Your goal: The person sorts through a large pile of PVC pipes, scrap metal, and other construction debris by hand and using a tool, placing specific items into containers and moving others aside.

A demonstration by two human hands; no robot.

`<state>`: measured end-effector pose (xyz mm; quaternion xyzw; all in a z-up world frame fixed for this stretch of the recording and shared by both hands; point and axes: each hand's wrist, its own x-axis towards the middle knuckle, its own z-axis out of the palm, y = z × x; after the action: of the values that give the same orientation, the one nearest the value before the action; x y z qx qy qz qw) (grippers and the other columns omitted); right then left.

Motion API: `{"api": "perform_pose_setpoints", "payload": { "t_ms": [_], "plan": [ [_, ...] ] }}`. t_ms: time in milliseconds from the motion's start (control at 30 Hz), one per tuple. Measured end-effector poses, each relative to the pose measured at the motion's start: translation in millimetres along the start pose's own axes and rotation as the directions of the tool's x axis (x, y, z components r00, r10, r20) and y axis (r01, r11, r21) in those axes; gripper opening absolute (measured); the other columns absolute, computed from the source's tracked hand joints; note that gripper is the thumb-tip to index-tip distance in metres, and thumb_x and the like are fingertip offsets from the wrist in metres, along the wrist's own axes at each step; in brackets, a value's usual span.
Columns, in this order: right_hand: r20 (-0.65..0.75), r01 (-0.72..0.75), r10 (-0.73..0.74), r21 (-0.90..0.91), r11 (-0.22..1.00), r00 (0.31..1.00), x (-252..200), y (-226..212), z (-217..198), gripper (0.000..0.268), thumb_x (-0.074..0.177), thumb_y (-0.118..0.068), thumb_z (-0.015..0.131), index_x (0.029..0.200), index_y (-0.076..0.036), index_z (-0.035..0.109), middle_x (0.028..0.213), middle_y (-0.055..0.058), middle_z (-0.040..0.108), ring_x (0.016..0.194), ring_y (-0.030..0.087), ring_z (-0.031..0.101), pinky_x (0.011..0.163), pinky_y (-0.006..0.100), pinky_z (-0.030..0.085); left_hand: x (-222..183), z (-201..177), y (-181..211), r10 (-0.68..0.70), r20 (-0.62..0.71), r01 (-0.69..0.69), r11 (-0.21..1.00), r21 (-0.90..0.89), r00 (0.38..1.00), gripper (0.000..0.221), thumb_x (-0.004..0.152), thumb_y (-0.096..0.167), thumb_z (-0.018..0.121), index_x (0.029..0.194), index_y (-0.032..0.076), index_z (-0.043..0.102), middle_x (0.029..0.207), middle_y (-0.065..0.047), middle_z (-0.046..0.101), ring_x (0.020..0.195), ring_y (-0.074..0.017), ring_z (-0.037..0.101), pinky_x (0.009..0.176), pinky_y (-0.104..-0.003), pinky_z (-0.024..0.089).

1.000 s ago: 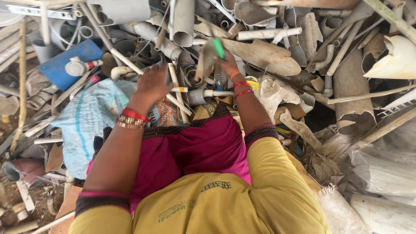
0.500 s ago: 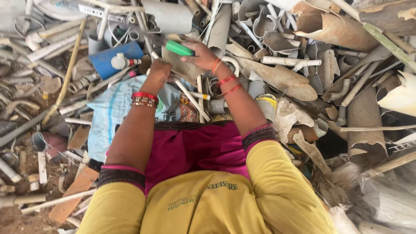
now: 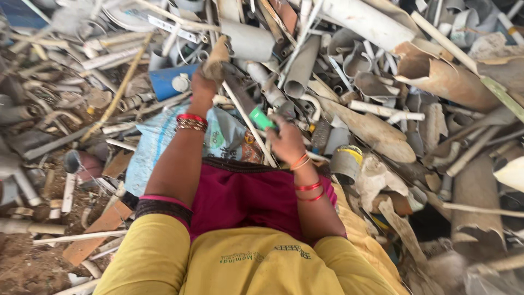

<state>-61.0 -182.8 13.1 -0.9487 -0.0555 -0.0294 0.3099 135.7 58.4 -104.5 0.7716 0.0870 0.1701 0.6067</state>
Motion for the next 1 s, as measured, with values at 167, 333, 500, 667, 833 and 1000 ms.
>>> {"api": "perform_pose_setpoints", "payload": {
  "t_ms": [167,333,500,667,833,1000],
  "plan": [
    [0.097,-0.011,0.035,-0.239,0.971,0.995,23,-16,34,0.042,0.096,-0.033,0.057,0.135,-0.015,0.061,0.087,0.019,0.073,0.079,0.04,0.071,0.073,0.053,0.055,-11,-5,-2,0.113,0.105,-0.133,0.968,0.215,0.988,0.059,0.082,0.015,0.082,0.135,0.002,0.06,0.118,-0.029,0.069,0.112,-0.0417,0.066,0.096,-0.046,0.051],
    [0.036,0.064,-0.056,-0.25,0.966,0.998,28,-13,31,0.043,0.09,-0.032,0.061,0.129,-0.015,0.066,0.09,0.021,0.073,0.083,0.044,0.069,0.075,0.055,0.055,-13,14,-16,0.136,0.221,-0.196,0.94,0.28,0.966,0.06,0.086,0.004,0.066,0.146,0.01,0.062,0.115,-0.03,0.07,0.113,-0.0441,0.068,0.098,-0.048,0.054],
    [0.068,-0.023,0.041,-0.247,0.969,0.997,34,1,31,0.043,0.091,-0.038,0.063,0.128,-0.015,0.067,0.092,0.02,0.074,0.089,0.042,0.07,0.079,0.053,0.056,-23,13,-8,0.148,0.204,-0.185,0.967,0.175,0.968,0.051,0.089,0.018,0.076,0.136,0.005,0.063,0.108,-0.028,0.071,0.104,-0.0418,0.071,0.087,-0.047,0.057],
    [0.084,-0.034,0.05,-0.185,0.982,0.995,15,4,22,0.043,0.09,-0.036,0.061,0.129,-0.018,0.069,0.09,0.019,0.074,0.087,0.041,0.071,0.081,0.051,0.056,-21,34,-9,0.097,0.271,-0.187,0.927,0.326,0.958,0.046,0.082,0.019,0.078,0.125,0.005,0.069,0.099,-0.029,0.071,0.099,-0.0449,0.068,0.083,-0.05,0.054],
    [0.076,-0.059,0.078,-0.228,0.972,0.994,21,-12,13,0.044,0.093,-0.034,0.059,0.133,-0.017,0.066,0.093,0.02,0.074,0.088,0.04,0.071,0.079,0.052,0.054,-4,39,-70,-0.041,0.271,0.003,0.99,0.14,0.962,0.034,0.082,0.006,0.064,0.114,0.001,0.071,0.101,-0.026,0.074,0.099,-0.042,0.073,0.082,-0.046,0.057],
    [0.046,0.057,-0.051,-0.152,0.987,0.998,-3,-18,-10,0.037,0.089,-0.035,0.063,0.12,-0.017,0.073,0.098,0.018,0.076,0.089,0.039,0.072,0.079,0.049,0.056,-2,37,-62,-0.08,0.198,0.06,0.993,0.106,0.977,0.039,0.081,0.01,0.075,0.116,-0.003,0.063,0.106,-0.028,0.072,0.099,-0.0382,0.071,0.082,-0.043,0.056]
  ]
}}
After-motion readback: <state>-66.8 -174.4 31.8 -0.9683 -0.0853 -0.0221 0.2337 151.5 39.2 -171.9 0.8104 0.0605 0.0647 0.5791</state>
